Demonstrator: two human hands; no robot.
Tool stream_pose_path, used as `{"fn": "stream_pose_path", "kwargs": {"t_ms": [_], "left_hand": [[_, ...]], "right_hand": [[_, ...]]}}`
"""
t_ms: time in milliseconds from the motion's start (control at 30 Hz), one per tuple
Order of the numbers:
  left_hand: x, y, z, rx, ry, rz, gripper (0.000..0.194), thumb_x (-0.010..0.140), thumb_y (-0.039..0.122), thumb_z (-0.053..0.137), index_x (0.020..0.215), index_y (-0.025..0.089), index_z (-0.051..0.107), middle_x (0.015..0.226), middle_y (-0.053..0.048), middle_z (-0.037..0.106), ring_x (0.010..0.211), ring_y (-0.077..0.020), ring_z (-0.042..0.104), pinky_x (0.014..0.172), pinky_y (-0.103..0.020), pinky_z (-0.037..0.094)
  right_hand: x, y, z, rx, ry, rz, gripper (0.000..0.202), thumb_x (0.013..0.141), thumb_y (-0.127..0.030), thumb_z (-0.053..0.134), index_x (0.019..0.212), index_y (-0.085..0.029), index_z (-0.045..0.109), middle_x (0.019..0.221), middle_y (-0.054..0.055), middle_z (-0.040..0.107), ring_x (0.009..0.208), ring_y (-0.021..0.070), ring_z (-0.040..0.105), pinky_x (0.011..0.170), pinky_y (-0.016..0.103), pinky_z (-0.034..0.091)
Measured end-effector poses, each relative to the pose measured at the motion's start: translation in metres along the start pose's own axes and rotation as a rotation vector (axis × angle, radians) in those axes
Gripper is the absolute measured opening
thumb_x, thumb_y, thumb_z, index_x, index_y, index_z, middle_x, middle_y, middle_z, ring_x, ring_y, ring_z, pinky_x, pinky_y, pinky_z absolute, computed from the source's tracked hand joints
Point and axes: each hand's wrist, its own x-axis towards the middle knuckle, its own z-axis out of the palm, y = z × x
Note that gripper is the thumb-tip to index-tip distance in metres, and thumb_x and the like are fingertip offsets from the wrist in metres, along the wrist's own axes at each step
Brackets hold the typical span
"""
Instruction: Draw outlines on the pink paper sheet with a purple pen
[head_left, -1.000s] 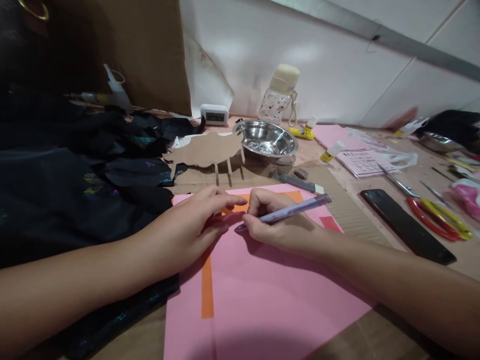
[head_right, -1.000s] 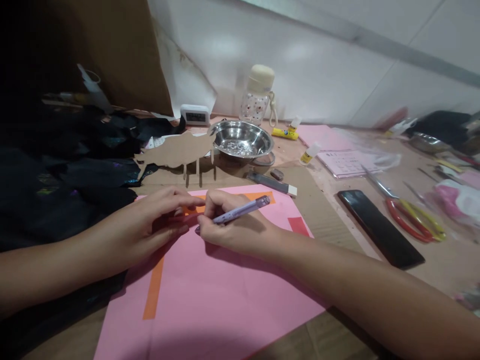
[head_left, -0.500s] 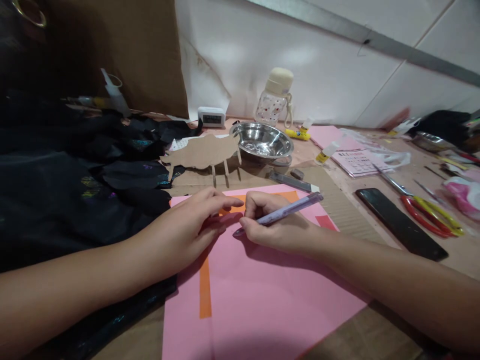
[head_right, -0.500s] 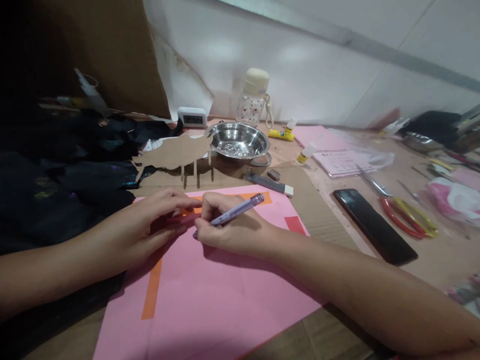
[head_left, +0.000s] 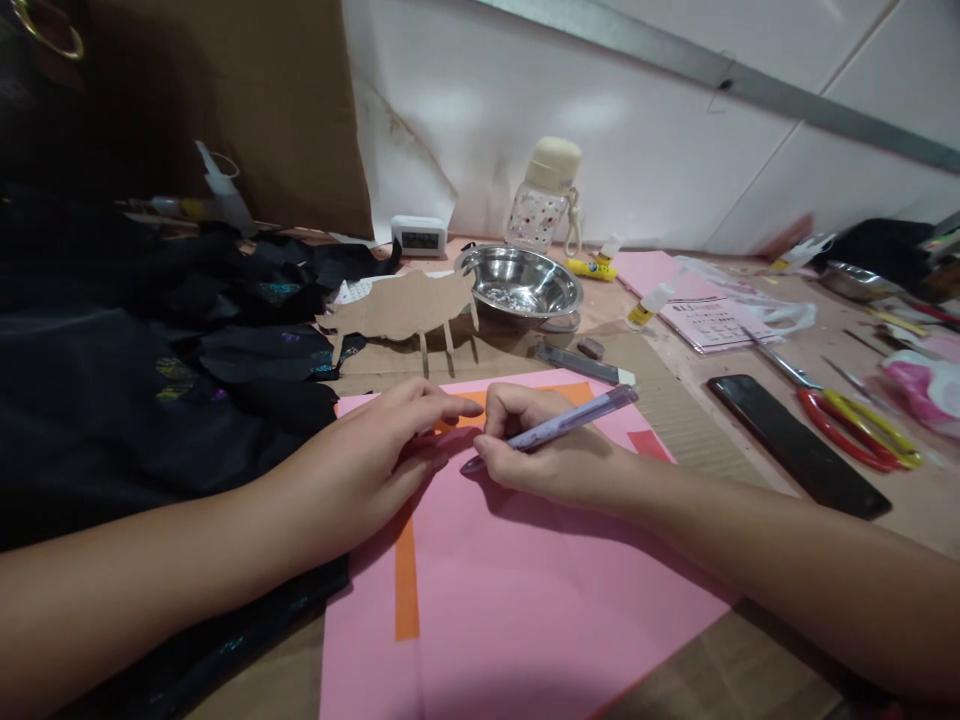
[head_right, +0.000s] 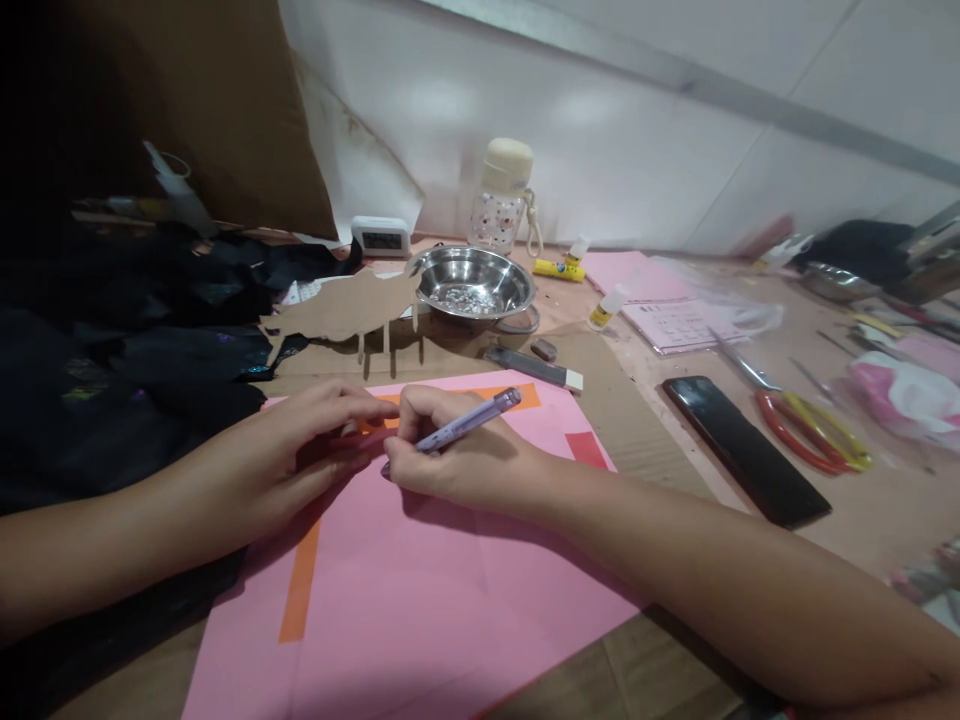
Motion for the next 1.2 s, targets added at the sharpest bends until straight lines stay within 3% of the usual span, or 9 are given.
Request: {"fn": "stream_pose_path", "kwargs": {"t_ms": [333,633,900,1200], "left_hand": [[0.0004,0.0019,-0.0006,0.019,-0.002,-0.003,0.024,0.103,0.031,0.055,0.120,0.028,0.072,0.103,-0.002,0.068,0.091,-0.0182,0.068,0.079,-0.031,0.053],[0.0003,0.0007,0.0010,-0.010,-0.007,-0.013,0.026,0.105,0.031,0.054,0.125,0.029,0.071,0.114,-0.003,0.069,0.102,-0.0194,0.068,0.087,-0.032,0.054],[0.0002,0.0003,0.0008,-0.006,-0.001,0.004,0.024,0.104,0.030,0.055,0.122,0.029,0.071,0.109,-0.002,0.068,0.097,-0.0177,0.068,0.084,-0.030,0.053],[-0.0006,0.0014,0.0010,-0.023,0.014,0.002,0.022,0.107,0.034,0.055,0.121,0.029,0.072,0.111,-0.002,0.069,0.100,-0.0178,0.068,0.086,-0.030,0.053]], "right_hand": [[0.0014,0.0018,0.0000,-0.024,0.025,-0.033,0.025,0.087,-0.022,0.070,0.075,-0.025,0.048,0.057,-0.010,0.056,0.055,0.0122,0.063,0.064,0.031,0.058],[0.0003,-0.0010,-0.0023,-0.086,0.014,0.050,0.022,0.084,-0.021,0.070,0.075,-0.025,0.050,0.064,-0.004,0.064,0.065,0.0173,0.072,0.054,0.024,0.049],[0.0011,-0.0006,-0.0019,-0.084,0.001,0.002,0.022,0.085,-0.024,0.070,0.075,-0.025,0.050,0.062,-0.005,0.063,0.061,0.0155,0.069,0.058,0.027,0.053],[-0.0011,-0.0044,-0.0042,-0.131,-0.015,0.071,0.021,0.080,-0.023,0.068,0.073,-0.025,0.048,0.065,-0.003,0.062,0.074,0.0232,0.078,0.057,0.027,0.053]]}}
